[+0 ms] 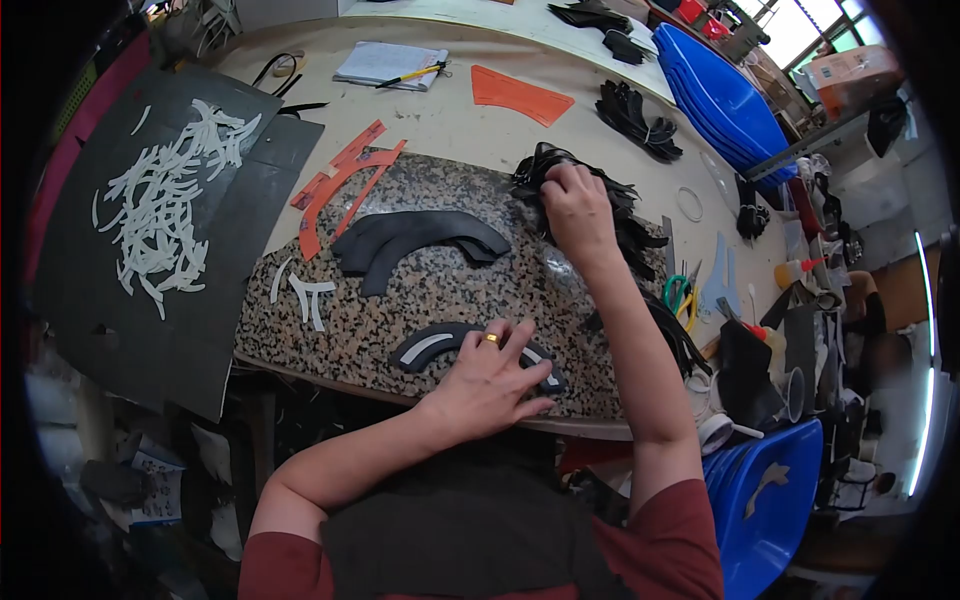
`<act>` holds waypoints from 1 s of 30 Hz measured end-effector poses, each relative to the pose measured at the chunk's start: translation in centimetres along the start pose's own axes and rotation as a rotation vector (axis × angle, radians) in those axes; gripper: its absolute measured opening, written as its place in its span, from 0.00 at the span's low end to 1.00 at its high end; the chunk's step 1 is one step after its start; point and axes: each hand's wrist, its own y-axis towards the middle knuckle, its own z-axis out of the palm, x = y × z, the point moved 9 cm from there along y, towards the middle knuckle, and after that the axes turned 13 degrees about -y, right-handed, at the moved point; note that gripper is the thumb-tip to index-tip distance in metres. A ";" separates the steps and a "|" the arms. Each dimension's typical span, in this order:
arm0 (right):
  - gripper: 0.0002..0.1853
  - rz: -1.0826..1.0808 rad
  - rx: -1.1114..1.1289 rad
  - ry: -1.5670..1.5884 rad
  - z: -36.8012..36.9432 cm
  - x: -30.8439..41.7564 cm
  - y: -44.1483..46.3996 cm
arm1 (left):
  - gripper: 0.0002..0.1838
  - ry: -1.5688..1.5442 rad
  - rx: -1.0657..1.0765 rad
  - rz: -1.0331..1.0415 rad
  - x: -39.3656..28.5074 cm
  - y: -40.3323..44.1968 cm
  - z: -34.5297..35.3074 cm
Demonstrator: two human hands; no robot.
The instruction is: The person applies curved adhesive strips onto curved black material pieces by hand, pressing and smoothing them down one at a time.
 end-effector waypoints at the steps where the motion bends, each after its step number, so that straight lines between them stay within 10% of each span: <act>1: 0.05 0.014 -0.092 0.028 -2.2 -0.3 0.7 | 0.28 -0.006 0.002 0.015 0.1 0.1 0.0; 9: 0.10 0.317 -0.265 0.206 -21.2 -1.0 -0.5 | 0.24 -0.131 -0.242 0.036 -0.1 -1.1 -1.0; 19: 0.06 0.708 0.646 1.266 -6.9 9.7 -10.3 | 0.16 -0.180 -0.614 -0.361 6.1 -11.8 -10.8; 30: 0.08 0.482 0.953 1.109 -0.3 16.4 -6.9 | 0.37 -0.211 -0.459 -0.301 6.2 -13.8 -7.9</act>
